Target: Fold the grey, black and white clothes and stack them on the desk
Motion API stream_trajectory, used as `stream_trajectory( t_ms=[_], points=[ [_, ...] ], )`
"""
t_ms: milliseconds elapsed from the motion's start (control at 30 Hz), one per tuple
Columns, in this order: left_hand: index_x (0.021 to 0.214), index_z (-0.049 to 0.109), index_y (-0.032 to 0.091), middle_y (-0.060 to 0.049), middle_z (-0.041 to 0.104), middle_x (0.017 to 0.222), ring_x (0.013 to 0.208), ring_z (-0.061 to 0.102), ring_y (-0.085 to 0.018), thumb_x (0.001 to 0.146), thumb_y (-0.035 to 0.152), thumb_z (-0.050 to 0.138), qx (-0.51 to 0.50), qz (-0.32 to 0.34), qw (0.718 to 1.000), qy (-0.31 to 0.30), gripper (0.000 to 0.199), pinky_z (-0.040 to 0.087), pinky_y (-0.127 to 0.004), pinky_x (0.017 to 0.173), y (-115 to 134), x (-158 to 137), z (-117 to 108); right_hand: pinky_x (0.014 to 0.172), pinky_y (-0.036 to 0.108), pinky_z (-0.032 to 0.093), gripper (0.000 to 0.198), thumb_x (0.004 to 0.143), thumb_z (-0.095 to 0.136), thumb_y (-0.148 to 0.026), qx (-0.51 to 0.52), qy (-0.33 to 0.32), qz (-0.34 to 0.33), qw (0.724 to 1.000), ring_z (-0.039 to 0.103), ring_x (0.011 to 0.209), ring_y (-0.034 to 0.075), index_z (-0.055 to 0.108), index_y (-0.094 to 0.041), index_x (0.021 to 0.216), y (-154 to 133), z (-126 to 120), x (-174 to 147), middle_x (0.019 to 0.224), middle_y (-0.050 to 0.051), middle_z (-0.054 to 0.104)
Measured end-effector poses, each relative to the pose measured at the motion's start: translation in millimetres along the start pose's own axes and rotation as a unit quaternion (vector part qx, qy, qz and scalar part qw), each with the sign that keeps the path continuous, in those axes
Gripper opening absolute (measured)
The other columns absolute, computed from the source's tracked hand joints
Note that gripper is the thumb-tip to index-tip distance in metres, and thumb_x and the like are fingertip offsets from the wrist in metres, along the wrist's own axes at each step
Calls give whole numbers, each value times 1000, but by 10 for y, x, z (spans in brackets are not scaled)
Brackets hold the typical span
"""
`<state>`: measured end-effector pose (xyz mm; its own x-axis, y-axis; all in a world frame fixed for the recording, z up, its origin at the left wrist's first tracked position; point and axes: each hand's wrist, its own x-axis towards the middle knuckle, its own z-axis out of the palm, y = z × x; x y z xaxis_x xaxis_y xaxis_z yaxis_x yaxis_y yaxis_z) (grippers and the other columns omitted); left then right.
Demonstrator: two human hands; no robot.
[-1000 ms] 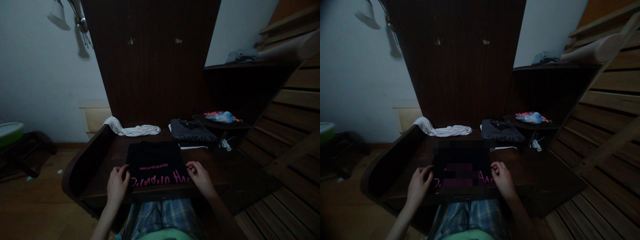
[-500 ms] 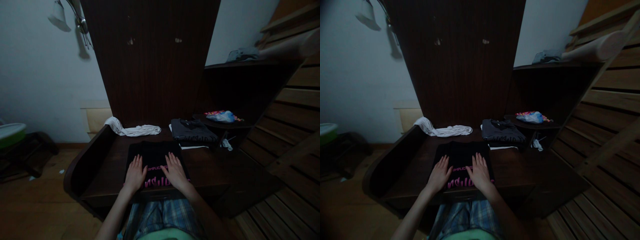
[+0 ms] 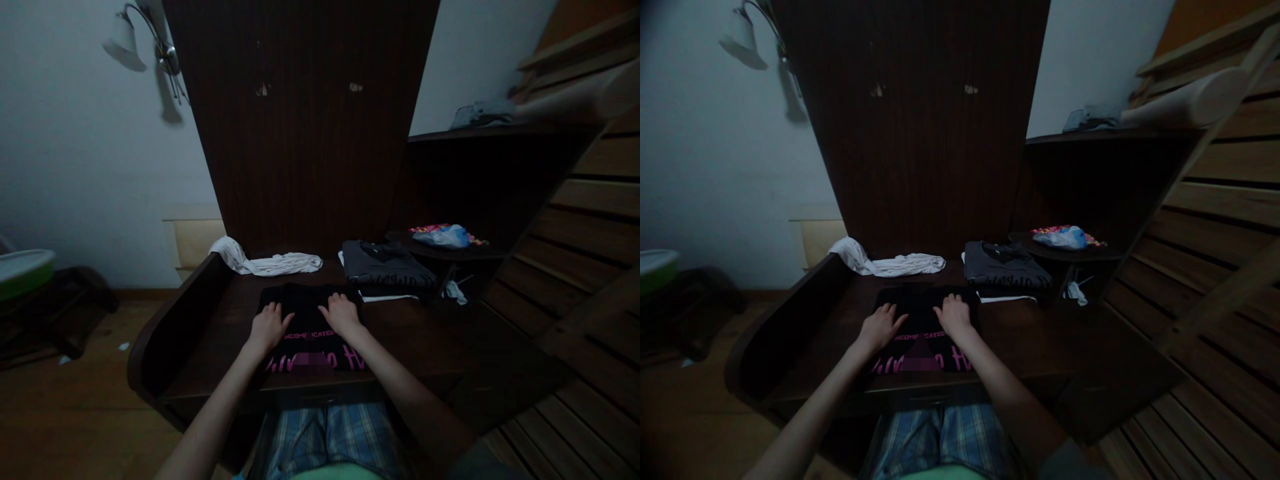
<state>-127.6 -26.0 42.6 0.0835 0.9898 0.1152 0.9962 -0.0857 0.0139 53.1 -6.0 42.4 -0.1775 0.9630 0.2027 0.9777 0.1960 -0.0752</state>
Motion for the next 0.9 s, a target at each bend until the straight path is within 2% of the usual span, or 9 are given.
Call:
stream_trajectory(
  t_ms=[67, 167, 233, 333, 433, 500, 567, 733, 900],
  points=[
    [99, 56, 10, -15, 59, 100, 96, 55, -24, 88, 36, 30, 14, -13, 1000, 25, 39, 45, -30, 73, 4, 112, -6, 71, 32, 42, 33, 85, 38, -31, 7, 7, 16, 1000, 51, 93, 25, 61, -9, 94, 14, 59, 68, 98, 16, 59],
    [96, 56, 11, -13, 57, 94, 92, 53, -22, 87, 26, 33, 26, -20, 996, 77, 29, 44, -29, 71, 1, 220, 51, 76, 33, 40, 28, 84, 38, -26, 28, 41, 46, 998, 50, 93, 24, 60, -11, 93, 55, 114, 69, 96, 14, 59],
    [97, 55, 11, -14, 57, 97, 95, 51, -23, 86, 24, 34, 26, -14, 994, 103, 27, 43, -31, 76, -15, 247, 114, 81, 34, 38, 27, 83, 40, -26, 34, 64, 58, 996, 49, 97, 24, 58, -10, 97, 78, 131, 47, 100, 15, 58],
    [109, 52, 12, -14, 50, 120, 112, 42, -26, 87, 25, 34, 11, 21, 992, 120, 32, 37, -37, 90, -47, 264, 201, 94, 40, 28, 39, 82, 41, -29, 37, 65, 56, 996, 38, 114, 28, 51, -9, 114, 98, 169, 47, 124, 17, 46],
    [124, 42, 13, -12, 34, 137, 127, 27, -27, 88, 31, 32, -18, 0, 998, 64, 42, 27, -43, 99, -67, 302, 248, 101, 45, 14, 55, 85, 35, -43, 50, -3, 51, 997, 22, 126, 31, 40, -9, 128, 107, 225, 89, 139, 16, 29],
    [130, 35, 13, -13, 29, 140, 129, 22, -28, 88, 37, 30, -35, -38, 999, 7, 49, 25, -45, 100, -69, 333, 253, 101, 45, 11, 62, 84, 30, -51, 58, -51, 53, 996, 18, 129, 31, 35, -10, 131, 111, 245, 118, 141, 15, 25],
    [133, 30, 13, -13, 26, 141, 130, 19, -27, 88, 40, 28, -42, -52, 998, -21, 53, 24, -44, 100, -67, 355, 246, 102, 45, 9, 65, 84, 27, -53, 57, -76, 57, 994, 15, 130, 30, 32, -11, 133, 113, 245, 137, 143, 14, 22],
    [134, 28, 14, -12, 24, 142, 131, 18, -25, 88, 42, 24, -37, -52, 998, -29, 54, 23, -43, 101, -70, 360, 239, 102, 44, 9, 65, 84, 25, -53, 50, -95, 62, 992, 13, 131, 29, 29, -12, 134, 108, 221, 144, 144, 13, 19],
    [135, 28, 13, -11, 24, 142, 131, 17, -26, 88, 42, 23, -40, -47, 998, -26, 55, 24, -43, 102, -96, 367, 272, 102, 44, 10, 64, 85, 25, -52, 43, -87, 60, 993, 15, 130, 29, 30, -12, 134, 105, 226, 140, 143, 14, 19]
  ],
)
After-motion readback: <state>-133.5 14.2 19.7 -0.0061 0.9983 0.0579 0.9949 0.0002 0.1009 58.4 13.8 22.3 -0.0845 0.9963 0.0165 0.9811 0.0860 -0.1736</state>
